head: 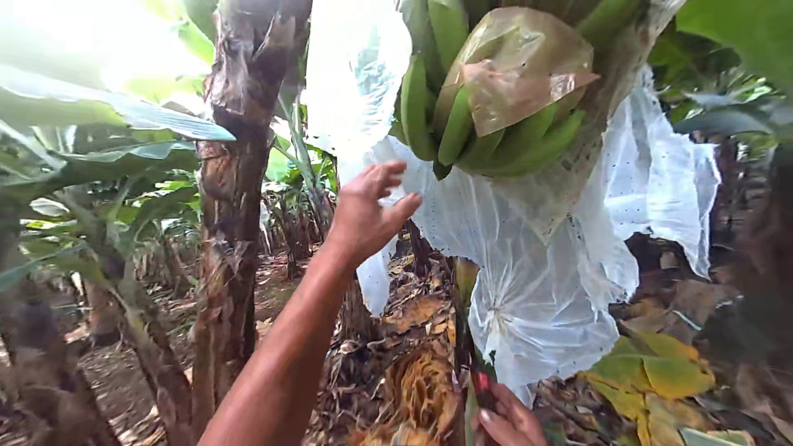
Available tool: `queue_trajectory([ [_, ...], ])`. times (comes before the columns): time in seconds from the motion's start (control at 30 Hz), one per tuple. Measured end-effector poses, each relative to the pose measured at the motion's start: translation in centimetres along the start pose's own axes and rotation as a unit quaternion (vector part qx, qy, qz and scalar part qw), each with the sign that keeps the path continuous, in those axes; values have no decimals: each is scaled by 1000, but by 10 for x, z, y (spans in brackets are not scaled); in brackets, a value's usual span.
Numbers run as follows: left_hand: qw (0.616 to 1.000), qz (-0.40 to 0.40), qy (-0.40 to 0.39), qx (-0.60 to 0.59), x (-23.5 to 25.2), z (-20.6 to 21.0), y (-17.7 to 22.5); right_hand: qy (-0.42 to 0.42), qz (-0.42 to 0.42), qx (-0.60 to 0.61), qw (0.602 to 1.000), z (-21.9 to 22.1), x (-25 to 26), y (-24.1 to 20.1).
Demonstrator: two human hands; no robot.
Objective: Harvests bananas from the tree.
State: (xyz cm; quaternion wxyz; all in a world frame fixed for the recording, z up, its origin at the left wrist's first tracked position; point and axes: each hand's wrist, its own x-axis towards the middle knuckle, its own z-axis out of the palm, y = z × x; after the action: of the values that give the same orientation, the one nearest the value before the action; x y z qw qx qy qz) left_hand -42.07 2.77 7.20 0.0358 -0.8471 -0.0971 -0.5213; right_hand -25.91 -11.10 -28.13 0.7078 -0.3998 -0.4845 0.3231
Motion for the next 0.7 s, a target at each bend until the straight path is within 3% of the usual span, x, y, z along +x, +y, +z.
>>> queue_trajectory([
  [0.13, 988, -73, 100, -88, 72, 33, -4, 56, -55, -18, 997, 18, 80, -28],
  [0.27, 983, -55, 136, -114, 111, 42, -22, 61, -97, -95, 989, 44, 163, -63],
  [0.5, 988, -22, 115, -105, 121, 42, -28, 120, -89, -107, 983, 83, 284, -90],
  [0.7, 988, 60, 100, -104, 118, 56, -8, 187, -148, -68, 969, 100, 325, -101],
])
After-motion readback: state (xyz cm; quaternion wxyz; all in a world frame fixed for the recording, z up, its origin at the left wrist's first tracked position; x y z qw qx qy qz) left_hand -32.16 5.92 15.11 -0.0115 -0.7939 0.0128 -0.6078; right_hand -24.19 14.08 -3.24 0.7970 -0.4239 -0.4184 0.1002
